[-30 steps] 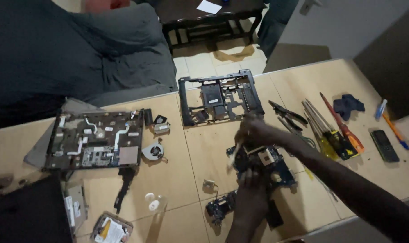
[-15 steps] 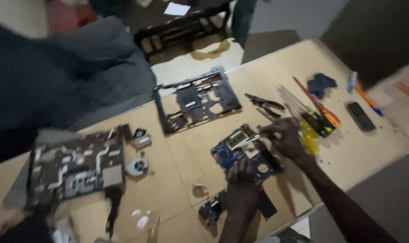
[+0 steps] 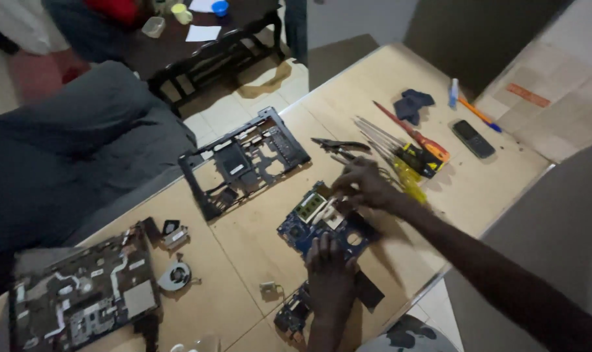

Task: The person cleans a disassembled laptop motherboard using a cotton swab. They wipe various components on the circuit board, including the CPU area and connectors, while holding the board with one hand.

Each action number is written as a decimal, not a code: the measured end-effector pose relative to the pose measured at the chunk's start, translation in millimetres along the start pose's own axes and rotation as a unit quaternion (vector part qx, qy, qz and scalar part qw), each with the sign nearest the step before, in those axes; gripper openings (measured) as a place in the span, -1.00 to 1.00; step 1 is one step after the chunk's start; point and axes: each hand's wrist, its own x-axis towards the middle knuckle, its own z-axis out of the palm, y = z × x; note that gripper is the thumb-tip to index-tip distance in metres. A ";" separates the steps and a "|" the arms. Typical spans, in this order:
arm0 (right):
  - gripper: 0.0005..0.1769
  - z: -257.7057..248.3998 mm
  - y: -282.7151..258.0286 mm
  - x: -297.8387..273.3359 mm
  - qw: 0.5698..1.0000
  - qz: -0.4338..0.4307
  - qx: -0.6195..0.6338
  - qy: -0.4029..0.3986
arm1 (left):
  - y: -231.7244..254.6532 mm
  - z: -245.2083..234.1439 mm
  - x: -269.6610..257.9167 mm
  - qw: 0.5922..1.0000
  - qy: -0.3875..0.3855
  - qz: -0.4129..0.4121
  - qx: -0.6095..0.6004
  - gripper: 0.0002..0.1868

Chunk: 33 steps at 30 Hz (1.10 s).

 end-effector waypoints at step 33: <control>-0.63 1.6 -145.3 -122.4 0.851 0.522 -0.006 0.051 | 7.6 -26.7 7.5 0.996 -0.069 -0.057 -0.014 -0.27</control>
